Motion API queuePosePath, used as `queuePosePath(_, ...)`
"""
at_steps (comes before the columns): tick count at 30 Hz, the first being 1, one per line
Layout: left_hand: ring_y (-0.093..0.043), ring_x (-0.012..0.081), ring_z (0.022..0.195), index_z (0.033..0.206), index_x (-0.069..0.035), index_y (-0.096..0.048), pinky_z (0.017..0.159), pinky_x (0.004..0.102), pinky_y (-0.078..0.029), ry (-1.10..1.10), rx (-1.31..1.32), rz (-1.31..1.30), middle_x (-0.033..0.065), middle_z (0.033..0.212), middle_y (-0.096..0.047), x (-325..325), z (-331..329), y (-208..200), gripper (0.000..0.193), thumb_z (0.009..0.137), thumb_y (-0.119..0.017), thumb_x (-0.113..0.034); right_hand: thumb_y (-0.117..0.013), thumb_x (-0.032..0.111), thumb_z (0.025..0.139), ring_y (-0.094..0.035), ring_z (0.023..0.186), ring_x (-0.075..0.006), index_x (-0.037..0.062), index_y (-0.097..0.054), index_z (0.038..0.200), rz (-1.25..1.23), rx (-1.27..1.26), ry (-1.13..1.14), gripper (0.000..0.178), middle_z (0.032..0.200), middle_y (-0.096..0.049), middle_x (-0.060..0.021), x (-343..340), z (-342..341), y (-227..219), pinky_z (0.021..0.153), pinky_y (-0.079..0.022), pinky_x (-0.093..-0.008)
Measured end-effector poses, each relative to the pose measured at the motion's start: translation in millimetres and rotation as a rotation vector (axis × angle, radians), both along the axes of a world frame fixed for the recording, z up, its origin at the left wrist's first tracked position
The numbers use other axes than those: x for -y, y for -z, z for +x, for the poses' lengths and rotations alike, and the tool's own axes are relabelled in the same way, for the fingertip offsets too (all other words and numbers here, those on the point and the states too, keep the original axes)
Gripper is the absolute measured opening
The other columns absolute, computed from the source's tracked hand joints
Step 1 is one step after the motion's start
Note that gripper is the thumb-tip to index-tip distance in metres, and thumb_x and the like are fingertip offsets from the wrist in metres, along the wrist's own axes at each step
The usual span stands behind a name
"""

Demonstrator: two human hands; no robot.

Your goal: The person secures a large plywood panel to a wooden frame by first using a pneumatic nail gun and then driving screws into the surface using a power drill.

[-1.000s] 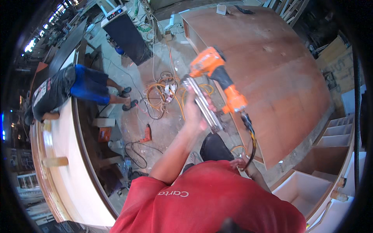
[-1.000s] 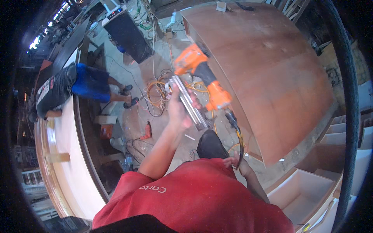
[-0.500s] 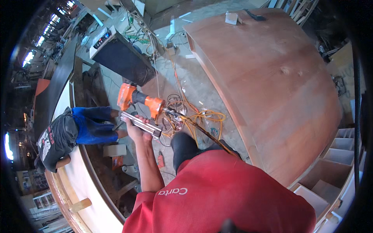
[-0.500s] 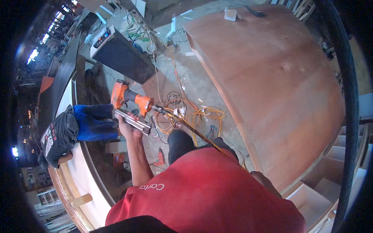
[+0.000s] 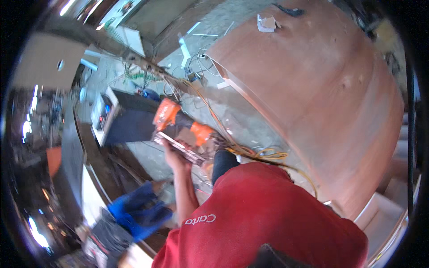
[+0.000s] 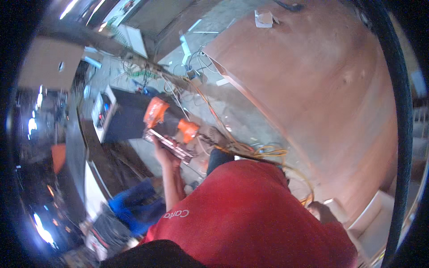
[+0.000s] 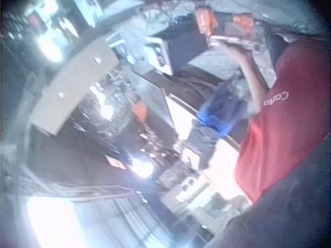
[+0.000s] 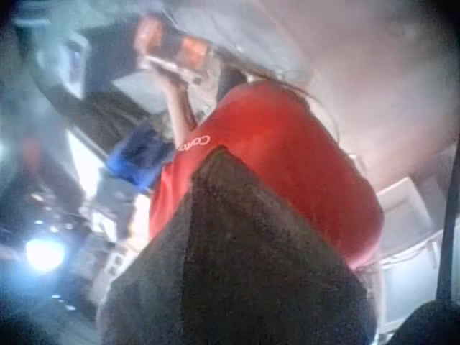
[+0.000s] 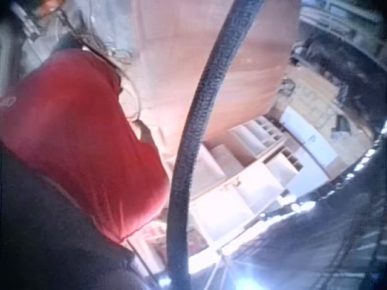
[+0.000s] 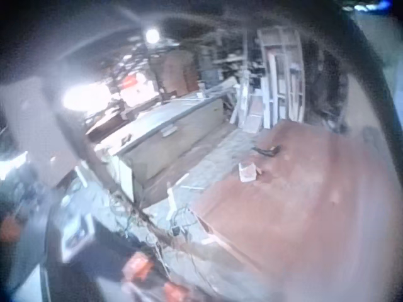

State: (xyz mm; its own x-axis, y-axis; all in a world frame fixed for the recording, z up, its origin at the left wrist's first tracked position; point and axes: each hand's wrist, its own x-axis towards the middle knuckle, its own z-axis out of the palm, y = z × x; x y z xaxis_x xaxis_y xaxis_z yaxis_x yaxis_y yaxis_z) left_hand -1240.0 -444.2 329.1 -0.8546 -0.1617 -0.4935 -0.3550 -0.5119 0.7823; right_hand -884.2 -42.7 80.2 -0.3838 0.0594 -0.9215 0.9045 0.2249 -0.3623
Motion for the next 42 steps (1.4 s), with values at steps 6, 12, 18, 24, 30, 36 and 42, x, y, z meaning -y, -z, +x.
queuePosePath(6,-0.052,0.0200,0.058,0.091,-0.010,-0.057,0.057,0.0351,-0.046,0.350,0.130,0.032,0.0039,0.068,-0.053,-37,-186,-26,0.055,0.105,-0.045,-0.061,-0.052,0.048,0.101,-0.064,0.084,-0.0197,0.0070,-0.076,0.106,-0.062,0.178,0.270,0.048,0.091,-0.074,-0.0057,102,-51,-17,0.079,-0.050,-0.0395)
queuePosePath(12,-0.051,0.0197,0.060,0.089,-0.009,-0.053,0.058,0.0353,-0.047,0.416,0.150,0.020,0.0042,0.070,-0.052,-108,-335,-40,0.056,0.107,-0.041,-0.061,-0.056,0.046,0.099,-0.064,0.083,-0.0195,0.0069,-0.076,0.108,-0.141,0.234,0.483,0.045,0.092,-0.074,-0.0052,155,-123,-42,0.078,-0.050,-0.0394)
queuePosePath(18,-0.050,0.0186,0.062,0.091,-0.009,-0.053,0.060,0.0350,-0.047,0.428,0.109,0.050,0.0034,0.072,-0.052,-149,-487,-30,0.052,0.108,-0.041,-0.058,-0.060,0.044,0.098,-0.064,0.083,-0.0192,0.0069,-0.076,0.110,-0.201,0.282,0.607,0.042,0.093,-0.074,-0.0046,186,-185,-60,0.076,-0.051,-0.0393)
queuePosePath(24,-0.050,0.0198,0.063,0.091,-0.007,-0.051,0.064,0.0358,-0.047,0.359,0.053,0.034,0.0053,0.073,-0.052,-169,-595,-35,0.054,0.109,-0.034,-0.056,-0.064,0.042,0.096,-0.064,0.082,-0.0189,0.0068,-0.076,0.112,-0.290,0.326,0.639,0.040,0.093,-0.074,-0.0040,178,-249,-78,0.075,-0.051,-0.0393)
queuePosePath(30,-0.054,0.0210,0.065,0.097,-0.006,-0.053,0.068,0.0391,-0.050,0.378,0.006,0.227,0.0068,0.076,-0.054,-181,-682,-43,0.056,0.109,-0.030,-0.056,-0.068,0.040,0.095,-0.063,0.081,-0.0187,0.0068,-0.076,0.115,-0.387,0.302,0.452,0.039,0.094,-0.074,-0.0035,156,-310,-89,0.073,-0.051,-0.0392)
queuePosePath(36,-0.057,0.0228,0.068,0.106,-0.007,-0.058,0.068,0.0419,-0.052,0.484,0.031,0.317,0.0076,0.078,-0.057,-241,-768,-43,0.055,0.110,-0.025,-0.051,-0.071,0.034,0.094,-0.063,0.080,-0.0181,0.0071,-0.074,0.116,-0.284,0.244,0.442,0.035,0.094,-0.072,-0.0038,137,-408,-103,0.074,-0.051,-0.0371)
queuePosePath(42,-0.052,0.0227,0.069,0.099,-0.006,-0.051,0.068,0.0385,-0.051,0.592,0.084,0.211,0.0076,0.078,-0.052,-334,-848,-29,0.056,0.110,-0.025,-0.054,-0.070,0.033,0.094,-0.063,0.081,-0.0188,0.0069,-0.074,0.113,-0.409,0.222,0.915,0.033,0.095,-0.072,-0.0050,150,-508,-116,0.077,-0.052,-0.0367)
